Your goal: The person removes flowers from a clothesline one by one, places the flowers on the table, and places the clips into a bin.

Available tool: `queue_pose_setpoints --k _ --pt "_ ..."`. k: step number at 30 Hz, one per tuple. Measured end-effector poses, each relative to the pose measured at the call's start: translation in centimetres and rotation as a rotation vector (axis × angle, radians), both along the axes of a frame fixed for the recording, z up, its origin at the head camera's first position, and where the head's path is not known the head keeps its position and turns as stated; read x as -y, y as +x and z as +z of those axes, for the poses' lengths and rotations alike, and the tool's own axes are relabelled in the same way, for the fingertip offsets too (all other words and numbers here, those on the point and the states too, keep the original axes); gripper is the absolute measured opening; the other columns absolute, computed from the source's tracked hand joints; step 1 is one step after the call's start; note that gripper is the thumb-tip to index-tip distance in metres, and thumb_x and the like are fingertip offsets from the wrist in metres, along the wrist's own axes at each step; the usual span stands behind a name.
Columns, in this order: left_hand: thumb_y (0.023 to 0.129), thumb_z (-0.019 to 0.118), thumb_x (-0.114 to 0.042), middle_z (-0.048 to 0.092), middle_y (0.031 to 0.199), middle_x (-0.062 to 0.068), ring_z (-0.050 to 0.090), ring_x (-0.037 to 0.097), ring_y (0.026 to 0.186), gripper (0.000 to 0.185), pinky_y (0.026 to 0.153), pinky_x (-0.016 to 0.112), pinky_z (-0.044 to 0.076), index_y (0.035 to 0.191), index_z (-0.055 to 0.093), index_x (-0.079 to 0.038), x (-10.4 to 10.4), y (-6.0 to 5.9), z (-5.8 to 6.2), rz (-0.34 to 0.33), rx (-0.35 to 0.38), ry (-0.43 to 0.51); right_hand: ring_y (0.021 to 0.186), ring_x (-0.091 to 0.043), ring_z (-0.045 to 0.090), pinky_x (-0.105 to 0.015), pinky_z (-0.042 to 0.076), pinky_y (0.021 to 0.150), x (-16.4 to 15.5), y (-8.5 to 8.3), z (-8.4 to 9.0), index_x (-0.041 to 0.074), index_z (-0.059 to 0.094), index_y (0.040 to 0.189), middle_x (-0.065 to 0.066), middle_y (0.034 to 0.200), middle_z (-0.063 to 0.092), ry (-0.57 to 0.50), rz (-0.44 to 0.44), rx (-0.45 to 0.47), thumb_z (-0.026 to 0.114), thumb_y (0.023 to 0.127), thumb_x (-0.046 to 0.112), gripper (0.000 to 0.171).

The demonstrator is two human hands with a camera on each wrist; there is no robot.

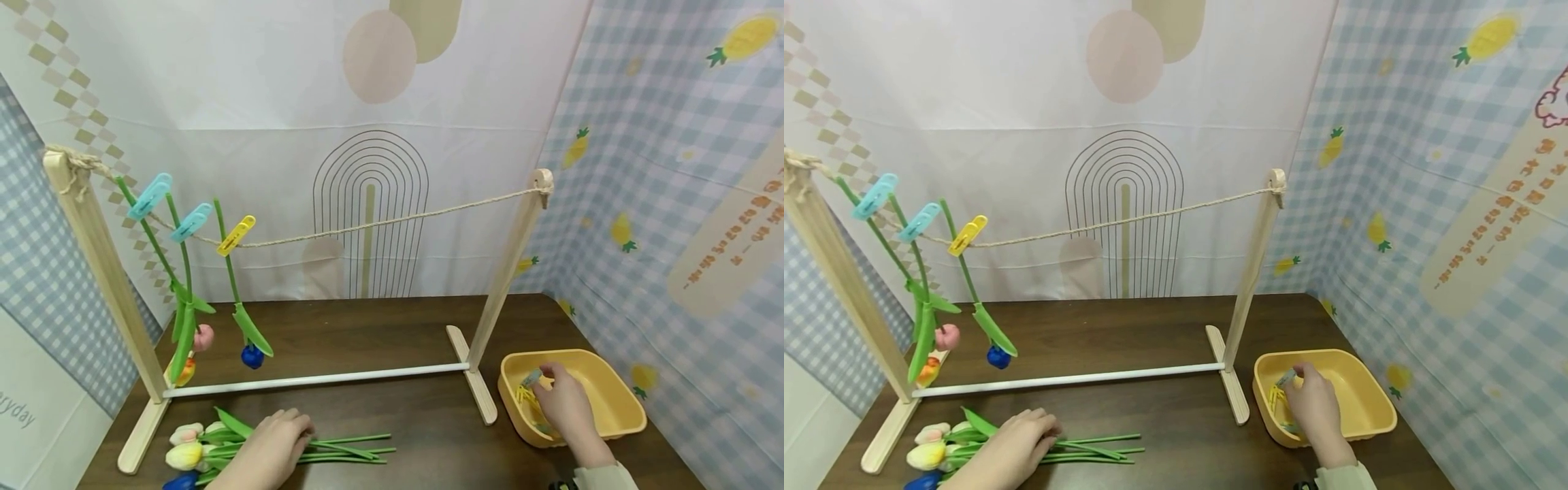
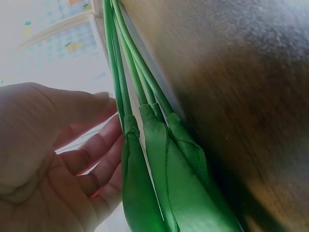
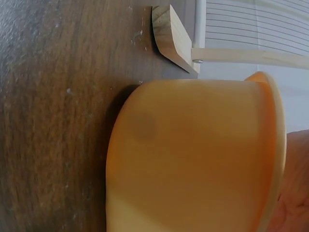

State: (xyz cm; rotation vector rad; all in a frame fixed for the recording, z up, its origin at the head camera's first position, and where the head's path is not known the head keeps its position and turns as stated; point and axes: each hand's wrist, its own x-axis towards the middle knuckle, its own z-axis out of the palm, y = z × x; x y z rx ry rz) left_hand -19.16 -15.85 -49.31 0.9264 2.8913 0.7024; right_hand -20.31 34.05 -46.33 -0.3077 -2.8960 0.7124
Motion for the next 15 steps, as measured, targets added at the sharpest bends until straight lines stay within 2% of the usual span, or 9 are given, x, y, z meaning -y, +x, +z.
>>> queue_pose_setpoints --k 6,15 --pt "0.088 0.071 -0.017 0.056 0.089 -0.012 0.056 0.011 0.081 0.007 0.066 0.038 0.047 0.095 0.069 -0.017 -0.2 0.1 0.6 0.003 0.039 0.027 0.106 -0.047 0.056 -0.055 0.048 0.081 0.5 0.0 0.5 -0.009 0.052 0.127 -0.032 0.122 0.056 -0.029 0.011 -0.006 0.063 0.094 0.027 0.050" --pt "0.089 0.070 -0.024 0.060 0.097 -0.007 0.058 0.014 0.087 0.018 0.071 0.042 0.049 0.104 0.069 -0.013 -0.5 0.3 1.0 0.040 0.013 0.035 0.107 -0.041 0.057 -0.054 0.048 0.082 2.7 -0.1 1.3 -0.004 0.054 0.128 -0.026 0.124 0.058 -0.067 0.036 -0.089 0.064 0.094 0.032 0.051"
